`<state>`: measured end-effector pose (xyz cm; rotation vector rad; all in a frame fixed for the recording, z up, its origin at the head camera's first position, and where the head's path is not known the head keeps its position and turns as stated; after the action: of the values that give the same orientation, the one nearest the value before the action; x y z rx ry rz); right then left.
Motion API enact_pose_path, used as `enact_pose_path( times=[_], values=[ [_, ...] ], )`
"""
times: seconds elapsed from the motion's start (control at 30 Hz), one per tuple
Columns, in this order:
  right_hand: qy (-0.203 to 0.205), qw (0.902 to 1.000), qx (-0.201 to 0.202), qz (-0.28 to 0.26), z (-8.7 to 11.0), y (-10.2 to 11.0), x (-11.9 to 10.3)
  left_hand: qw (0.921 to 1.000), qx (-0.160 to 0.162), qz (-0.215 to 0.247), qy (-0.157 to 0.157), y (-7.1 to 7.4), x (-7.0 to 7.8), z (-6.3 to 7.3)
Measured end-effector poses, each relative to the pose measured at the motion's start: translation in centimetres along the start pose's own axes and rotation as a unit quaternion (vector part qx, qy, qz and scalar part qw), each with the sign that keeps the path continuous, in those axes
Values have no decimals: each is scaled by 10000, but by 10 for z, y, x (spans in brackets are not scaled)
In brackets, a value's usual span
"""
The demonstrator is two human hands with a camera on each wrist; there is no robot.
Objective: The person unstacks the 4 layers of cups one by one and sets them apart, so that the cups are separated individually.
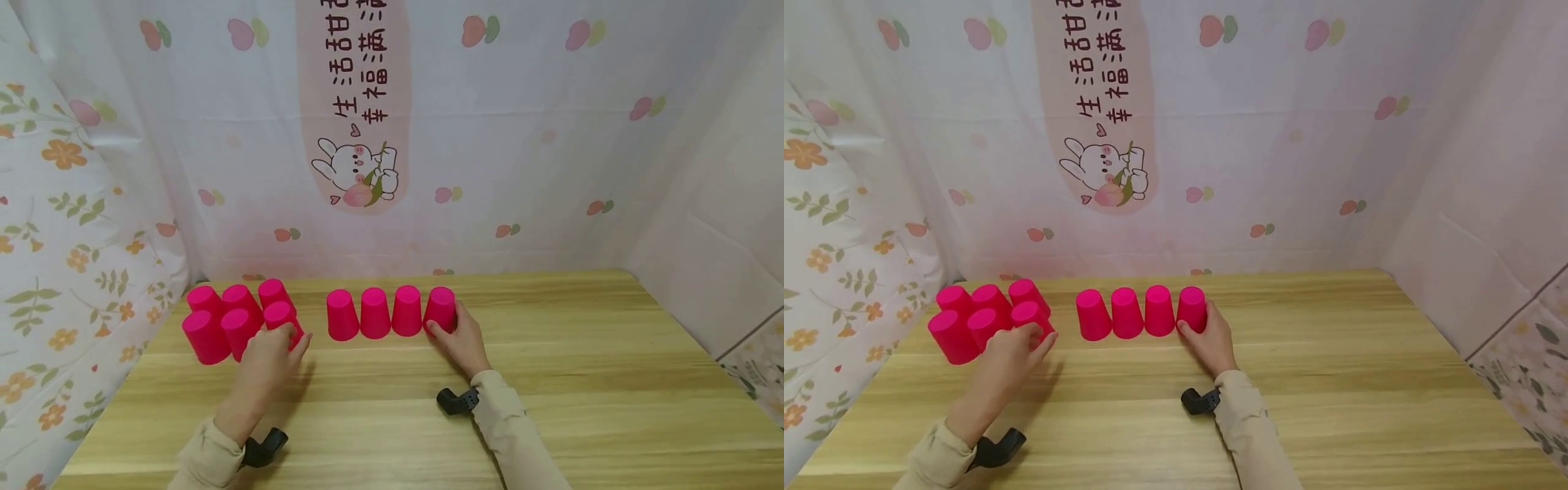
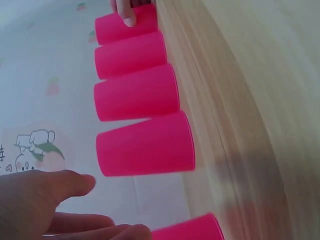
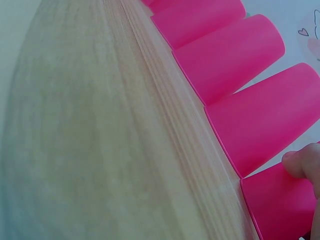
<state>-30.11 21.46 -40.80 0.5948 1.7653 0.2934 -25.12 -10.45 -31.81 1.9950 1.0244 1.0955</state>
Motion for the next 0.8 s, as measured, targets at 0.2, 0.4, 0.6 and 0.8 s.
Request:
enact_pose_path(
  times=[0.2, 0.4, 0.6, 0.8],
  values=[
    [-19, 10000, 36, 77, 0, -1, -1, 9965, 206, 707, -389, -8, 8, -13],
    [29, 10000, 44, 57, -1, -1, 0, 9867, -115, 1617, -80, -29, 2, -27],
    [-55, 10000, 50, 41, 0, -1, 1, 9726, -684, 2170, 484, -53, -7, -33],
    [-12, 10000, 40, 11, 0, 0, 0, 9688, -887, 2276, 427, -65, -1, -34]
  ],
)
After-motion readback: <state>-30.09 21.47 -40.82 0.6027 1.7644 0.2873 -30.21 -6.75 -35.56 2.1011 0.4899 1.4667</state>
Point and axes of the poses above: each hand's wrist, its own z-axis away from the middle knuckle, its own y-axis out of the back of the hand, x = y × z, the point moved 8 cm from there along -z, towards the middle knuckle, and after that the axes turned 1 degree about z, right-handed, at the moved point
